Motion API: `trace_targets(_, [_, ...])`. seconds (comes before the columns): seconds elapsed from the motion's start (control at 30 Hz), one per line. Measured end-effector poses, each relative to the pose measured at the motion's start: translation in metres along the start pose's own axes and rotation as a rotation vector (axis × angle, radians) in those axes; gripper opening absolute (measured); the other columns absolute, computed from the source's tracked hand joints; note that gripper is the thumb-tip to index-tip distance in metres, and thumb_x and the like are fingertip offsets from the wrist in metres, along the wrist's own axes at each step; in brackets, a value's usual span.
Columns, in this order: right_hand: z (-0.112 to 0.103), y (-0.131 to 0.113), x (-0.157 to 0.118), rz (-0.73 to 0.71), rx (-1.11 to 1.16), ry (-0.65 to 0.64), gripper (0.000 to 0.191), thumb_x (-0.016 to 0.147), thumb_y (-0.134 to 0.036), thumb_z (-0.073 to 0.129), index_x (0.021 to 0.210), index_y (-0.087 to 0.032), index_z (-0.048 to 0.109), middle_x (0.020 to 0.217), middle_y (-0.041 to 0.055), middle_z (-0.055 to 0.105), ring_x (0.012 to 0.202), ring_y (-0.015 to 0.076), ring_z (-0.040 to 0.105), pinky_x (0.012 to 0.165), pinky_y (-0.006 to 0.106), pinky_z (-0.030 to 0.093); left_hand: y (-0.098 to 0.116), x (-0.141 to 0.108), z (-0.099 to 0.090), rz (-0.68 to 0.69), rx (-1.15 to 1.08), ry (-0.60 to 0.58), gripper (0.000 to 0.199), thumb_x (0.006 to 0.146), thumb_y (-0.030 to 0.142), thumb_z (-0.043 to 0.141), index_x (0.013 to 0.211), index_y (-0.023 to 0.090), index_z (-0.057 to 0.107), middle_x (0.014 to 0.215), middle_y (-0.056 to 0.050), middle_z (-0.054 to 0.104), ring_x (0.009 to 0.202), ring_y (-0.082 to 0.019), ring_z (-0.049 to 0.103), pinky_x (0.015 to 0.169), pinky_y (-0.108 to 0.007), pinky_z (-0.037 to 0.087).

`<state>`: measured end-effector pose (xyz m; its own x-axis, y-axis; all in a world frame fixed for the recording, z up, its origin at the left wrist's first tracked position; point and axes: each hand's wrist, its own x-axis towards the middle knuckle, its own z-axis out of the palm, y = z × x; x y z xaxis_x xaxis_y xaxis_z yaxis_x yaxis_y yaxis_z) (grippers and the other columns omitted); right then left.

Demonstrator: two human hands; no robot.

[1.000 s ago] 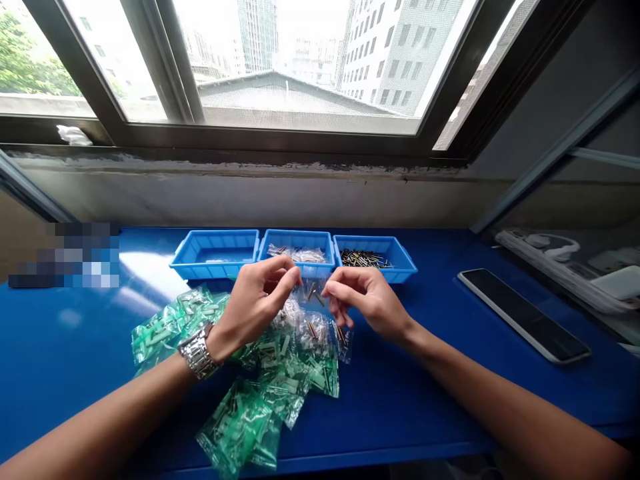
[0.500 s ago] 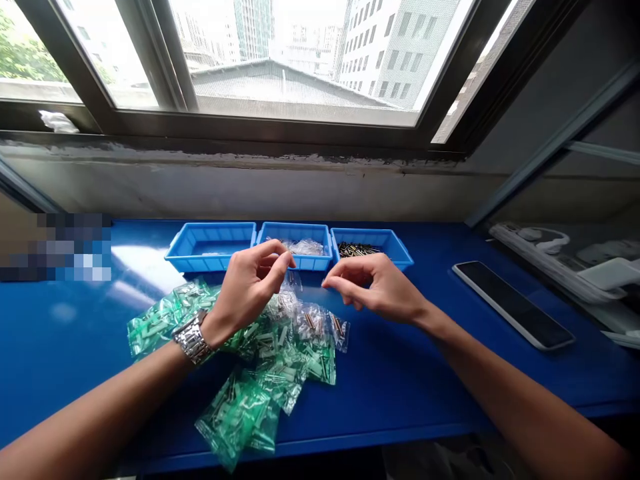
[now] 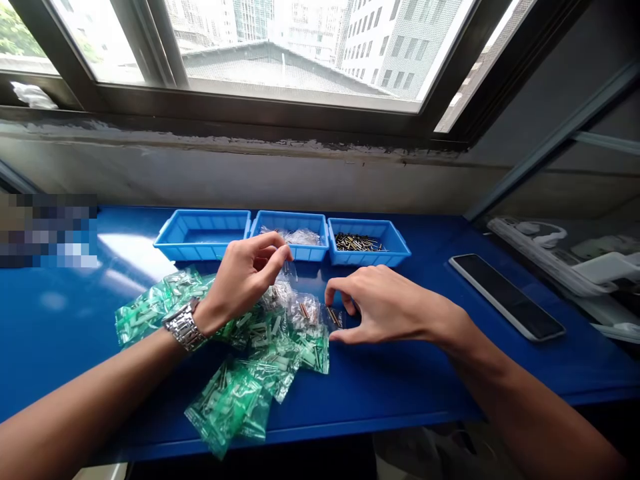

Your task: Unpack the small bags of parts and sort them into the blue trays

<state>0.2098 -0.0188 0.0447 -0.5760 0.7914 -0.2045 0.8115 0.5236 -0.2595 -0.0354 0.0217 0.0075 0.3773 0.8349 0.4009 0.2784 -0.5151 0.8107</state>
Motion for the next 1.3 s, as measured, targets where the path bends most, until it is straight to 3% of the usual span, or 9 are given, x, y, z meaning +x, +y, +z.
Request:
trace_targets(0.1, [0.0,-0.002,-0.002,0.004,-0.033,0.003,0.041,0.081,-0.055,0.08,0.105,-0.023,0.072,0.087,0.0034,0.075,0.076,0.0223,0.068,0.061,0.029,0.035,0.001,0.0,0.0,0.005,0.013,-0.002,0.028,0.103,0.033,0.059,0.083,0.016,0.068,0.056,0.002,0.056,0.045,-0.009,0.047,0.04,-0.02,0.037])
trace_targets(0.27, [0.0,-0.003,-0.003,0.001,-0.031,-0.002,0.068,0.072,-0.071,0.083,0.119,-0.023,0.068,0.087,0.0032,0.075,0.076,0.0245,0.069,0.06,0.03,0.034,0.005,-0.002,-0.001,0.01,0.05,-0.007,0.028,0.103,0.034,0.058,0.083,0.017,0.067,0.057,0.002,0.056,0.046,-0.01,0.05,0.041,-0.021,0.039])
trace_targets(0.53, [0.005,-0.007,-0.003,-0.033,-0.116,0.045,0.035,0.085,-0.04,0.073,0.115,-0.022,0.075,0.087,0.0057,0.078,0.074,0.0231,0.071,0.061,0.03,0.037,0.006,-0.003,-0.001,0.038,0.081,-0.029,0.027,0.103,0.035,0.059,0.082,0.019,0.067,0.056,0.003,0.057,0.046,-0.01,0.05,0.042,-0.022,0.038])
trace_targets(0.67, [0.005,-0.006,-0.002,-0.038,-0.142,0.051,0.028,0.089,-0.035,0.069,0.112,-0.023,0.079,0.079,0.0061,0.077,0.072,0.0237,0.072,0.061,0.031,0.038,0.004,-0.004,-0.001,0.041,0.091,-0.048,0.027,0.103,0.036,0.058,0.084,0.019,0.069,0.057,0.002,0.06,0.045,-0.011,0.053,0.043,-0.023,0.039])
trace_targets(0.87, [0.005,-0.011,-0.006,-0.08,-0.197,0.016,0.037,0.087,-0.05,0.076,0.108,-0.02,0.079,0.083,0.0086,0.078,0.076,0.0275,0.073,0.06,0.032,0.038,0.005,-0.003,-0.001,0.061,0.147,-0.057,0.026,0.103,0.034,0.058,0.085,0.02,0.07,0.058,0.002,0.063,0.045,-0.011,0.055,0.044,-0.023,0.039])
trace_targets(1.07, [0.008,-0.019,-0.008,-0.108,-0.278,0.04,0.021,0.091,-0.029,0.064,0.098,-0.017,0.08,0.078,0.0087,0.077,0.062,0.0235,0.068,0.052,0.033,0.028,0.006,-0.004,0.0,0.076,0.164,-0.074,0.025,0.103,0.031,0.058,0.086,0.018,0.07,0.06,0.001,0.067,0.047,-0.01,0.058,0.044,-0.022,0.041])
trace_targets(1.17, [0.008,-0.01,-0.005,-0.111,-0.16,0.09,0.021,0.086,-0.018,0.063,0.092,-0.017,0.083,0.076,0.0087,0.077,0.064,0.0222,0.069,0.055,0.031,0.036,0.005,-0.005,0.001,0.097,0.157,-0.071,0.024,0.103,0.03,0.058,0.087,0.017,0.071,0.061,0.0,0.068,0.047,-0.01,0.059,0.044,-0.021,0.041])
trace_targets(1.3, [0.011,0.012,0.007,-0.098,0.292,0.204,0.028,0.089,-0.015,0.06,0.101,-0.021,0.085,0.077,0.003,0.08,0.058,0.0156,0.067,0.054,0.027,0.045,0.004,-0.004,0.002,0.112,0.148,-0.053,0.024,0.103,0.029,0.058,0.086,0.017,0.069,0.059,0.0,0.067,0.046,-0.01,0.057,0.043,-0.021,0.041])
